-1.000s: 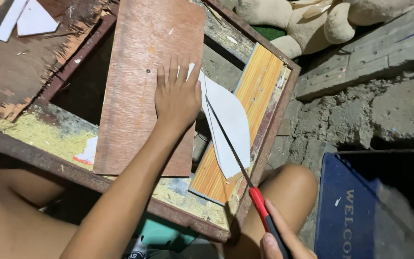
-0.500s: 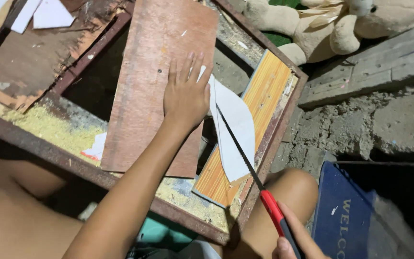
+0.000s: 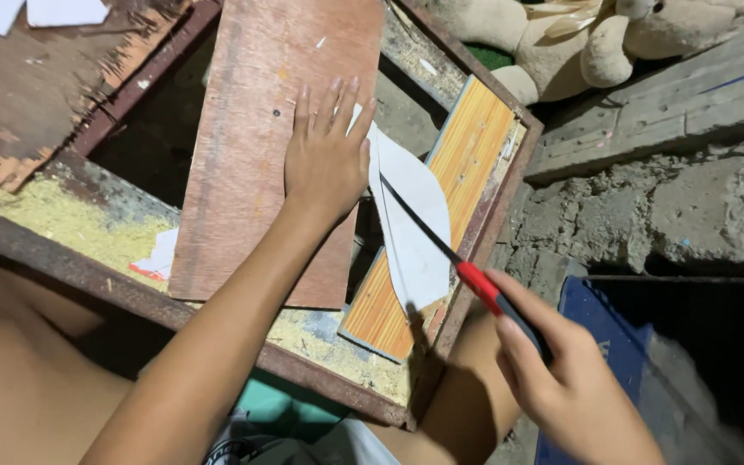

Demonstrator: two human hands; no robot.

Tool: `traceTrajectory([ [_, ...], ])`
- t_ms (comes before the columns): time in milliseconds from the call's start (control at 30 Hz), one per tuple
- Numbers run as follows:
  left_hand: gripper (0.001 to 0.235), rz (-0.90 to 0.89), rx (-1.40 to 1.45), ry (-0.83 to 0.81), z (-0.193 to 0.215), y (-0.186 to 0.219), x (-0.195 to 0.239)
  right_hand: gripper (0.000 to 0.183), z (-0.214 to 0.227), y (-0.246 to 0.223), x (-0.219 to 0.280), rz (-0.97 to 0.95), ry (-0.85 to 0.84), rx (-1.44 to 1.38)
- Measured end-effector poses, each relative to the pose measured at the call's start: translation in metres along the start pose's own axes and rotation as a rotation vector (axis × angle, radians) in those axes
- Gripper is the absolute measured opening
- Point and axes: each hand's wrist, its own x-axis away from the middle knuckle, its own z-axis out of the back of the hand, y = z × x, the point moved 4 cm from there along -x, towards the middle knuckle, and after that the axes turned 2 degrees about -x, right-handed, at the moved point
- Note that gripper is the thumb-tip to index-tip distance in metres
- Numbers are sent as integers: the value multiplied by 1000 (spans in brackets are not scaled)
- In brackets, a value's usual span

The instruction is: Cutting a specific shape out of a white sheet of material using a utility knife and a wooden template

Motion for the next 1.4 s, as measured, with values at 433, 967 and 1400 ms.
traceTrajectory([
  [433,56,-13,-2,38,4,1,2,46,-96,20,-122,256,83,-106],
  [967,49,40,186,37,37,-3,-3,44,-79,40,-103,357,363,-396],
  [1400,53,168,90,73,39,-13,-8,53,-55,84,-21,190,489,-421],
])
